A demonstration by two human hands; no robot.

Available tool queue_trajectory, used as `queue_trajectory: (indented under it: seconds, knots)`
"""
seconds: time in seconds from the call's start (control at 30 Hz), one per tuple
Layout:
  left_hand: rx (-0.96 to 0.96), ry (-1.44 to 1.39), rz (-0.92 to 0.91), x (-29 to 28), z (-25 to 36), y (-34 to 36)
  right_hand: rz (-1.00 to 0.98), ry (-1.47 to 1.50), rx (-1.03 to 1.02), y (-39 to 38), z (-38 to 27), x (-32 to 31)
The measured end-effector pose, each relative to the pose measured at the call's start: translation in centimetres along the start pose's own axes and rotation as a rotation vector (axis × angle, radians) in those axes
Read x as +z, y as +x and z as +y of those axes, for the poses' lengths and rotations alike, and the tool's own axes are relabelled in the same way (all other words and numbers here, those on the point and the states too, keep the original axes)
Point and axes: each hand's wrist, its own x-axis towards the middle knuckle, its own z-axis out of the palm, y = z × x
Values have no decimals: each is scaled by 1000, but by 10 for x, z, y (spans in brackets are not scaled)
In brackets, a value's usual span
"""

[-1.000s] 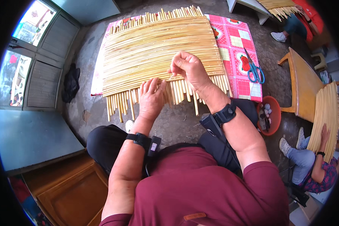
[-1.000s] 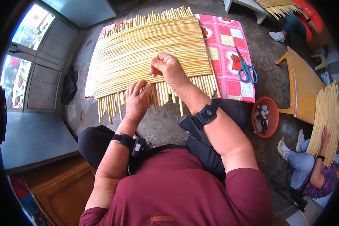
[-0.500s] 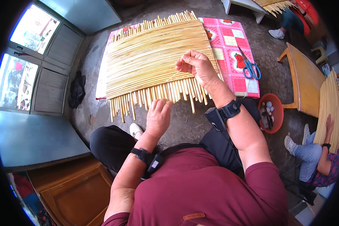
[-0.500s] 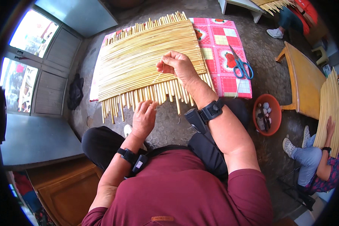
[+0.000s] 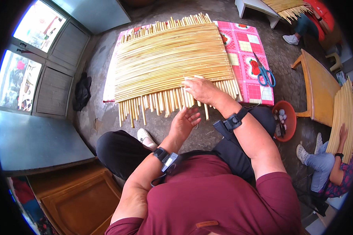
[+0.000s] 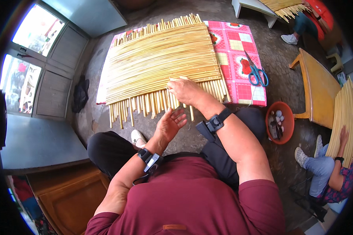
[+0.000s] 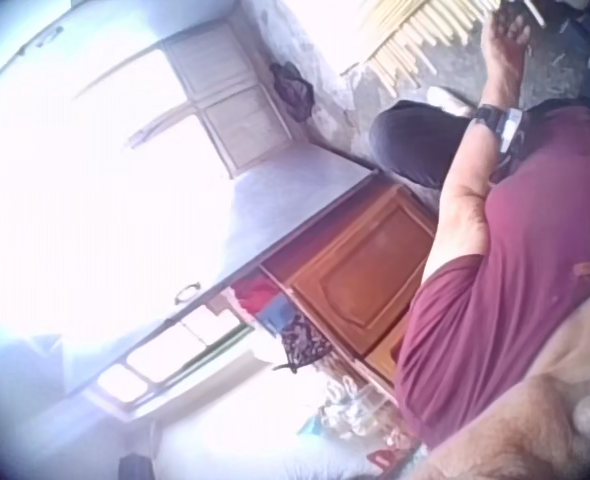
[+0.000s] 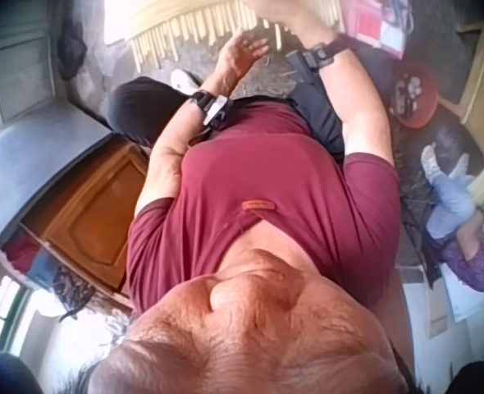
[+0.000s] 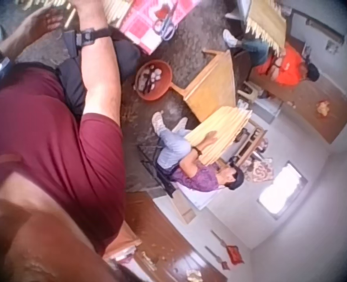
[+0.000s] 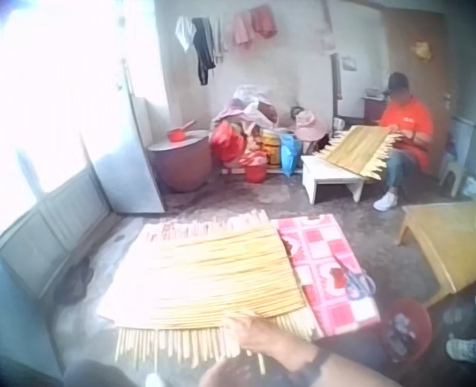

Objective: Weaving a mat by threading string through multiple bamboo slats.

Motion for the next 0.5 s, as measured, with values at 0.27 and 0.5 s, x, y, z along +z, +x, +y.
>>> queue_trajectory:
  seconds: [0.27, 0.5]
  knots:
    - [104, -1, 96, 8, -3, 6, -101, -118, -61, 2, 6, -1]
    - [117, 275, 239, 19, 8, 5, -19, -125, -124, -2, 7, 1]
